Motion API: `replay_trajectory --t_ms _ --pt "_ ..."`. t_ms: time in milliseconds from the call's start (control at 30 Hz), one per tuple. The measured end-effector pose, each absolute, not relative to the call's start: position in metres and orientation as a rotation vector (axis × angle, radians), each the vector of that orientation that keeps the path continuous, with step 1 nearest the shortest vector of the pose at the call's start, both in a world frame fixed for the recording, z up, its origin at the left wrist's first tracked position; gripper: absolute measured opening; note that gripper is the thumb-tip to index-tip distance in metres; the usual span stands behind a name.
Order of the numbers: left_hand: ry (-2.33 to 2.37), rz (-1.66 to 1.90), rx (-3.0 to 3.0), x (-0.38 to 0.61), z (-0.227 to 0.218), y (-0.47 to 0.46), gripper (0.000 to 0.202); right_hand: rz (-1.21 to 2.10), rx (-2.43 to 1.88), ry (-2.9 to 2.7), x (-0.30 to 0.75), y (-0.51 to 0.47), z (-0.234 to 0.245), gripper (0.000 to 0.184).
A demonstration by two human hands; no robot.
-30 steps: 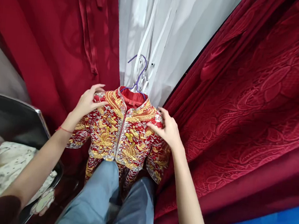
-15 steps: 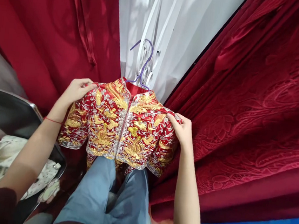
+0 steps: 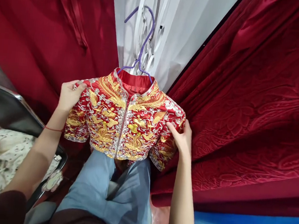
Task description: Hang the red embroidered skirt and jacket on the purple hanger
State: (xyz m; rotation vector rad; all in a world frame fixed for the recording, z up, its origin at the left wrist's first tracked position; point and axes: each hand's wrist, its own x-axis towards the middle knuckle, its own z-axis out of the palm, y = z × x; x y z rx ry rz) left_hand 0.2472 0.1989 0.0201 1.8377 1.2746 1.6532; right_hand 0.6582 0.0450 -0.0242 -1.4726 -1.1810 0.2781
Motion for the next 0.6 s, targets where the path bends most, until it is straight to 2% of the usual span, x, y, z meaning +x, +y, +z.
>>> replay_trajectory --t_ms 100,267,433,600 --pt "1.347 1.61 1.904 0.24 0.013 0.194 0.037 0.3 -1.654 -1.179 0.654 0.034 -0.044 0.064" --pt "1.367 1.428 1.9 0.216 -0.042 0.179 0.053 0.166 -1.843 -1.205 0.638 0.009 -0.058 0.063" --pt "1.682 1.318 1.825 0.202 -0.101 0.15 0.039 0.317 -1.83 -1.317 0.633 -0.002 -0.062 0.067" --pt "2.056 1.353 1.739 0.203 -0.088 0.097 0.039 0.125 -2.016 -1.173 0.628 -0.039 -0.047 0.056"
